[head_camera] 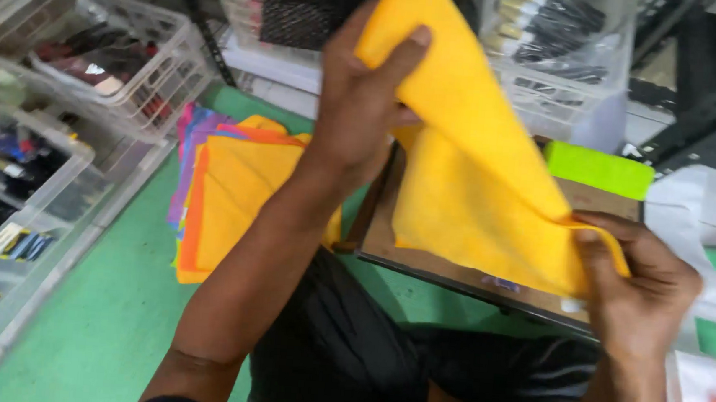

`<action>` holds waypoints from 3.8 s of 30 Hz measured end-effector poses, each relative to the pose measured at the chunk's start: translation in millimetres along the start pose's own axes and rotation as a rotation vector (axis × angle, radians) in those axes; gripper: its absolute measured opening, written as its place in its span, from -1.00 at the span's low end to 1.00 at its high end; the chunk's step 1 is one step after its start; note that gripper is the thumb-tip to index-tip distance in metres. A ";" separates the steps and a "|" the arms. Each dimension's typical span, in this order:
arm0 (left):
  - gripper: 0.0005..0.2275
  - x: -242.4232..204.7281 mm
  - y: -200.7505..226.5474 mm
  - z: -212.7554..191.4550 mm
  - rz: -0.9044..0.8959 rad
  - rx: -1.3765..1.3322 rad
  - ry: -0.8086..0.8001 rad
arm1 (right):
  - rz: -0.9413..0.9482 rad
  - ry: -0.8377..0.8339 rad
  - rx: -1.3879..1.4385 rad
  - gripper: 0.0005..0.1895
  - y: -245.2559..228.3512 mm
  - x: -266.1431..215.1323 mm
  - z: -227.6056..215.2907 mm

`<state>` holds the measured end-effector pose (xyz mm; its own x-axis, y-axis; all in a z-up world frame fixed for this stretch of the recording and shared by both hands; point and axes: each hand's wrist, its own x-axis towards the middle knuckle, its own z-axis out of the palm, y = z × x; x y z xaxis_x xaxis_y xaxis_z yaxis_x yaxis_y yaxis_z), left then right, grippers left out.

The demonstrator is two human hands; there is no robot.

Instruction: The person folds a yellow cloth on a wooden board, smooths it with a blue brush, then folds it again. They place the folded yellow cloth and a green cloth into a white plastic bag and seal it.

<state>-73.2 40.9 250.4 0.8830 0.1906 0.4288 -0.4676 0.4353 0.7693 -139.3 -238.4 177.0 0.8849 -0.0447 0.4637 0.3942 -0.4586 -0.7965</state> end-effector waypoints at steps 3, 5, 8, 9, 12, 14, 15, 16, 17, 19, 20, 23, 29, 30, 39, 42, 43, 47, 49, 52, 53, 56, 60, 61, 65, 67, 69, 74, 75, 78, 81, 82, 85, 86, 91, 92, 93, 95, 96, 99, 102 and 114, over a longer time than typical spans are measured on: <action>-0.65 6.0 -17.2 40.2 -0.076 0.012 -0.109 | 0.046 0.133 0.069 -0.81 21.3 -12.1 -32.3; -0.67 9.0 -26.4 55.5 -0.076 -0.032 -0.166 | 0.121 0.193 0.177 -0.83 42.5 -14.0 -47.3; -0.70 12.2 -37.4 73.4 -0.060 -0.073 -0.259 | 0.185 0.279 0.269 -0.87 62.7 -13.9 -64.0; -0.72 11.8 -40.4 77.8 -0.046 -0.073 -0.294 | 0.178 0.299 0.248 -0.89 67.1 -14.9 -68.4; -0.62 11.3 -41.2 85.2 -0.040 -0.061 -0.301 | 0.213 0.317 0.289 -0.91 78.6 -13.9 -74.5; -0.63 9.5 -38.1 88.8 -0.040 -0.035 -0.308 | 0.215 0.299 0.276 -0.89 73.6 -14.2 -75.7; -0.65 8.8 -35.4 89.6 -0.032 -0.002 -0.305 | 0.212 0.269 0.270 -0.86 70.5 -13.6 -75.4; -0.65 7.8 -34.5 89.1 -0.034 -0.004 -0.312 | 0.212 0.276 0.269 -0.86 70.3 -13.8 -76.1; -0.69 6.6 -33.2 88.2 -0.029 0.006 -0.318 | 0.217 0.264 0.263 -0.86 69.6 -14.3 -76.7; -0.73 4.9 -28.4 86.1 -0.018 0.017 -0.328 | 0.217 0.257 0.261 -0.86 65.0 -13.9 -78.4; -0.73 3.2 -26.2 85.2 -0.012 0.043 -0.334 | 0.223 0.152 0.285 -0.87 61.3 -14.7 -80.7; -0.76 -2.3 -18.6 83.1 -0.022 0.045 -0.354 | 0.246 -0.158 0.225 -0.82 48.7 -14.3 -86.0; -0.64 -27.8 -10.3 90.0 -0.137 0.168 -0.452 | 0.109 -0.366 0.313 -0.49 17.0 -12.9 -60.4; -0.59 -36.4 -10.7 92.6 -0.221 0.193 -0.446 | 0.128 -0.101 0.372 -0.42 14.8 -15.2 -51.2; -0.64 -75.6 -23.8 92.0 0.066 0.571 -0.788 | -0.028 -0.021 0.161 -0.66 -28.1 5.9 -21.3; -0.24 -66.2 -51.1 67.8 0.314 0.788 -0.544 | 0.045 -0.084 0.340 -0.53 -2.1 6.9 -38.5; -0.24 -66.9 -57.3 64.8 0.313 0.786 -0.546 | 0.047 -0.082 0.338 -0.53 -5.2 8.7 -40.4; -0.60 -75.9 -66.7 55.1 -0.167 0.803 -0.897 | 0.102 -0.211 0.307 -0.77 -1.9 19.7 -51.0; -0.83 -82.4 -69.2 46.6 -0.336 0.876 -1.012 | 0.119 -0.193 0.329 -0.77 9.2 26.4 -55.5; -0.88 -95.5 -84.1 27.0 -0.466 0.857 -0.986 | 0.206 -0.027 0.473 -0.79 23.2 33.4 -57.5; -0.80 -99.6 -91.1 20.7 -0.471 0.741 -0.949 | 0.246 0.041 0.484 -0.81 24.7 35.3 -56.2; -0.31 -123.5 -108.1 34.9 -0.512 0.751 -0.903 | 0.271 0.100 0.474 -0.82 25.6 34.1 -52.2; -0.76 -163.9 -150.8 52.6 0.008 0.909 -0.517 | 0.121 0.112 0.264 -0.86 20.5 38.0 -51.7; -0.76 -155.8 -151.1 42.3 0.009 0.906 -0.519 | 0.120 0.114 0.261 -0.86 24.2 39.1 -60.0; -0.79 -102.3 -128.9 2.7 -0.117 1.040 -0.387 | -0.181 0.172 -0.033 -0.92 65.2 44.1 -107.1; -0.79 -66.2 -93.0 -8.5 0.109 1.112 -0.360 | -0.186 0.184 -0.033 -0.94 85.0 46.9 -121.3; -0.83 -31.6 -47.1 -4.9 0.388 1.325 -0.389 | -0.160 0.136 -0.075 -0.96 88.5 49.5 -127.0; -0.88 5.8 10.5 10.7 0.520 1.170 -0.500 | -0.232 0.116 0.036 -0.91 78.2 59.9 -112.1; -0.86 10.5 17.9 12.6 0.601 1.186 -0.510 | -0.251 0.110 0.046 -0.87 72.6 61.1 -108.5; -0.83 21.3 22.8 9.7 0.651 1.197 -0.526 | -0.248 0.114 0.074 -0.90 78.4 67.3 -109.2; -0.77 26.3 20.8 3.8 0.685 1.195 -0.515 | -0.238 0.108 0.111 -0.85 83.7 70.9 -112.0; -0.77 26.5 19.9 1.7 0.685 1.194 -0.514 | -0.238 0.107 0.111 -0.85 83.6 72.3 -111.2; -0.81 29.1 12.2 -2.7 0.661 1.201 -0.506 | -0.236 0.073 0.081 -0.78 85.0 74.2 -111.0; -0.80 31.3 8.2 -4.2 0.640 1.182 -0.504 | -0.252 0.068 0.059 -0.78 86.5 76.0 -110.4; -0.81 33.6 11.9 0.7 0.624 1.102 -0.480 | -0.230 0.042 0.065 -0.77 75.0 62.2 -122.9; -0.80 34.3 13.7 1.5 0.660 1.097 -0.489 | -0.159 0.039 0.076 -0.77 67.3 57.8 -125.0; -0.79 34.9 15.7 2.2 0.695 1.092 -0.497 | -0.088 0.035 0.086 -0.77 59.3 53.2 -127.0; -0.80 41.1 1.2 2.3 0.772 1.195 -0.398 | -0.061 0.036 0.062 -0.75 59.5 41.4 -133.6; -0.82 44.4 -4.5 1.8 0.854 1.298 -0.292 | -0.040 0.037 0.041 -0.72 59.4 37.2 -136.0; -0.89 56.1 -43.4 11.4 0.838 1.463 0.036 | -0.053 0.130 -0.013 -0.79 19.6 -2.9 -112.1; -0.35 -20.4 -43.3 52.0 0.420 1.110 -0.087 | -0.013 0.204 0.030 -0.84 -63.4 -21.8 -46.1; -0.93 -129.9 -23.2 31.2 -0.285 0.358 -0.339 | -0.192 -0.332 0.239 -0.08 -23.5 -14.5 -5.6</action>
<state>-178.3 -21.4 191.6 0.9415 -0.2098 0.2636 -0.2496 0.0912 0.9640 -162.8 -232.0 191.1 0.8062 0.3259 0.4937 0.5711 -0.2108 -0.7934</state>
